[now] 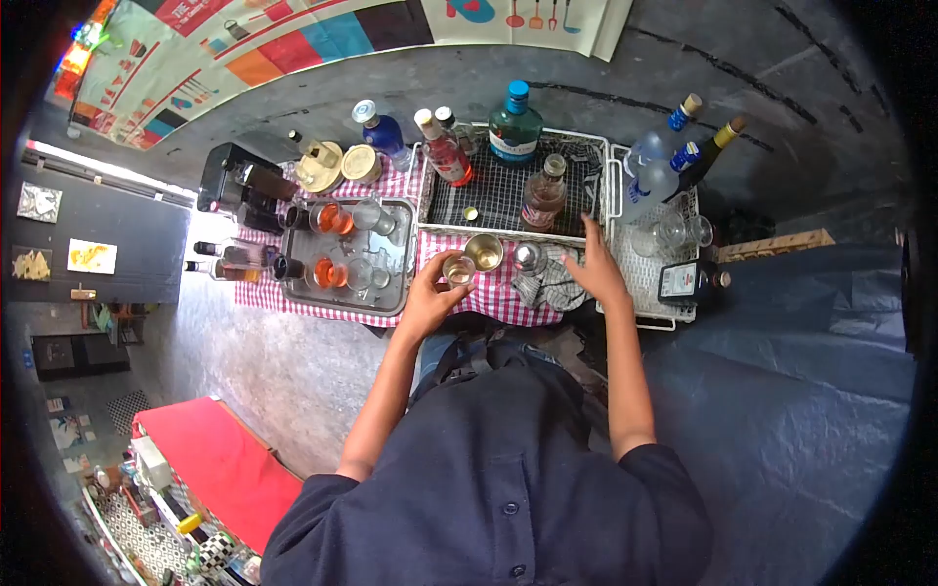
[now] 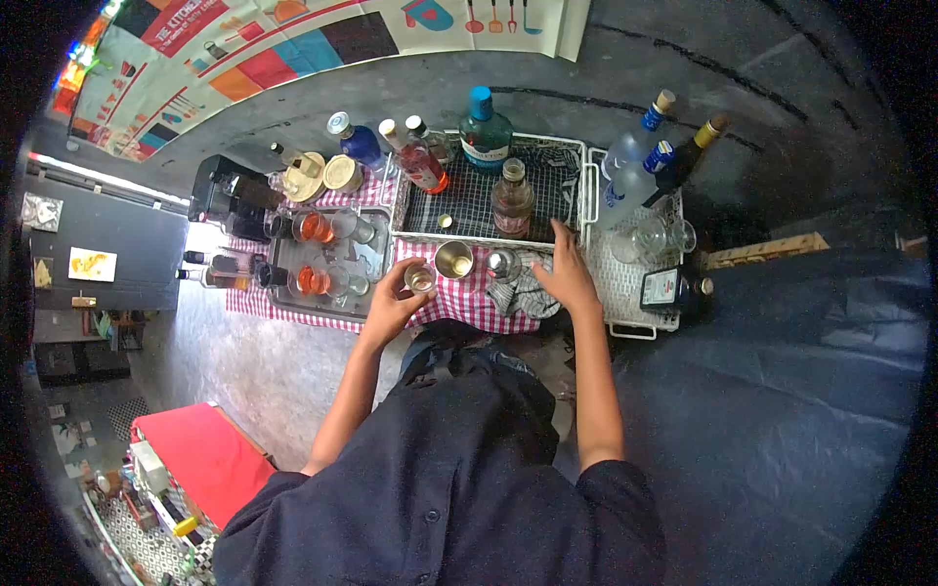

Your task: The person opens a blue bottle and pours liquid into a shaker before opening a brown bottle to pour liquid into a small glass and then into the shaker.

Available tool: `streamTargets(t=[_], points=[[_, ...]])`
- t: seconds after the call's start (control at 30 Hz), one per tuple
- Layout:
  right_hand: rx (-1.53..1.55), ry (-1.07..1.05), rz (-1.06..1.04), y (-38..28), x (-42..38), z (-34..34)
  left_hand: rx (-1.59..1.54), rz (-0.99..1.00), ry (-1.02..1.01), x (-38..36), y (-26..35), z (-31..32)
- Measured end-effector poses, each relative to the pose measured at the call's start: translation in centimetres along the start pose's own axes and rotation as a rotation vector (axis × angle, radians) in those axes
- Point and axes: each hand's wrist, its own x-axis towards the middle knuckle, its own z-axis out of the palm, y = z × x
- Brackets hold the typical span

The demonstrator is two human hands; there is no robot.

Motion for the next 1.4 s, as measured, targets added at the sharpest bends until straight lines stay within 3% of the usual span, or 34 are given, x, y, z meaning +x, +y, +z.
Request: streamTargets(t=[0.2,0.3,0.47,0.57,0.67,0.9,1.1,1.4], points=[[-0.017,-0.058,-0.014,0.7,-3.3,2.7,0.139,0.017,-0.022,1.3,-2.3,0.2],[0.147,-0.087,0.08,-0.7,-4.0,3.4,0.204,0.017,-0.036,1.5,-2.3,0.1],[0.173,-0.173,0.096,2.4,-5.3,8.0,0.178,-0.006,-0.043,1.7,-2.0,0.2],[-0.2,-0.219,0.097,1.4,-6.4,9.9,0.184,0.007,-0.049,2.0,-2.6,0.1],[-0.184,-0.181,0.065,2.6,-6.7,11.3,0.205,-0.008,-0.04,2.1,-2.5,0.2],[-0.174,-0.181,0.041,3.3,-6.5,11.5,0.436,-0.049,-0.045,2.6,-2.4,0.2],[-0.21,-0.215,0.041,3.5,-6.5,11.7,0.429,-0.01,-0.021,3.6,-4.6,0.1],[-0.154,-0.403,0.115,4.4,-5.4,11.3,0.527,-0.062,-0.044,3.9,-3.2,0.7]])
